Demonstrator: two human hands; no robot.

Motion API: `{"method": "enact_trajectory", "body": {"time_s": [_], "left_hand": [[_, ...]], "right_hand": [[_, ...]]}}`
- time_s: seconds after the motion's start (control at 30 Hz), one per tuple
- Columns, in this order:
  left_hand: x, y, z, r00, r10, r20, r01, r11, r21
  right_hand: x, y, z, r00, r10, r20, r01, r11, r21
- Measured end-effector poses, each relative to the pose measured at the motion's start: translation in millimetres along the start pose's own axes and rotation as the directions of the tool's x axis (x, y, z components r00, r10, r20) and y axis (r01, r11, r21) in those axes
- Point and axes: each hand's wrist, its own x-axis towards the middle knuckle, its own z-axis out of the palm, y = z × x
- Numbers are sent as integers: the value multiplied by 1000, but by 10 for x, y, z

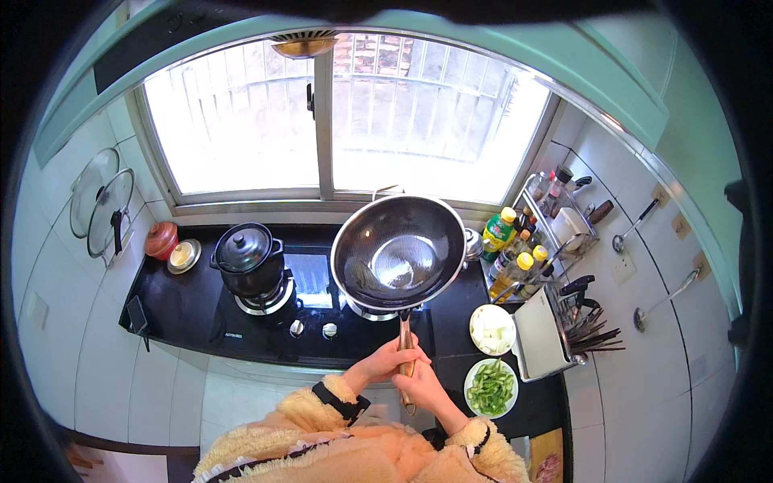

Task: The person places a wok on the stove, washes chopped meat in a colander under running water, then wipes the wok interior with a cloth. They pour cooking oil into the wok, tilt it to coat the surface, and chop additional meat on a cutting board. Finally, they retrieve a plastic container from another room and place it on the counter.

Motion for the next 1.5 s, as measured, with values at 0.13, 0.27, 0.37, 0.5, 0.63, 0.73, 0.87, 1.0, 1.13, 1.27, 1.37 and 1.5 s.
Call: {"method": "enact_trajectory", "body": {"time_s": [0.13, 0.27, 0.37, 0.5, 0.63, 0.73, 0.87, 1.0, 1.13, 1.27, 1.37, 1.5], "left_hand": [[-14, -104, -82, 995, -66, -79, 67, 998, 0], [-60, -148, -177, 984, -141, -109, 143, 990, 8], [-87, -173, -251, 975, -173, -136, 184, 980, 71], [-90, -199, -358, 969, -182, -164, 202, 973, 113], [-85, -196, -498, 970, -190, -154, 210, 970, 123], [-85, -201, -611, 970, -188, -157, 208, 970, 122], [-58, -242, -757, 975, -173, -141, 188, 977, 104], [-52, -276, -893, 966, -214, -142, 226, 971, 72], [-72, -275, -1013, 943, -293, -157, 302, 952, 38], [-44, -289, -1104, 965, -236, -116, 235, 972, -20], [-31, -280, -1178, 953, -278, -118, 276, 961, -26], [-40, -232, -1241, 935, -336, -111, 333, 942, -42]], "right_hand": [[38, 94, 19, 995, 100, 19, -101, 989, 109], [66, 237, 54, 981, 186, 53, -193, 952, 236], [94, 390, 113, 989, 138, 60, -150, 931, 334], [175, 640, 158, 984, 149, 96, -173, 925, 338], [329, 875, 242, 995, 81, 63, -96, 954, 286], [431, 1006, 307, 997, 42, 59, -57, 960, 274], [513, 1114, 351, 998, 61, 21, -65, 961, 270], [581, 1193, 420, 1000, 25, 3, -25, 977, 213], [646, 1293, 493, 999, -30, -18, 33, 986, 165], [705, 1361, 512, 1000, 21, 13, -23, 979, 201], [727, 1348, 525, 994, 86, 65, -97, 978, 185], [715, 1275, 505, 991, -9, 130, -14, 984, 177]]}}
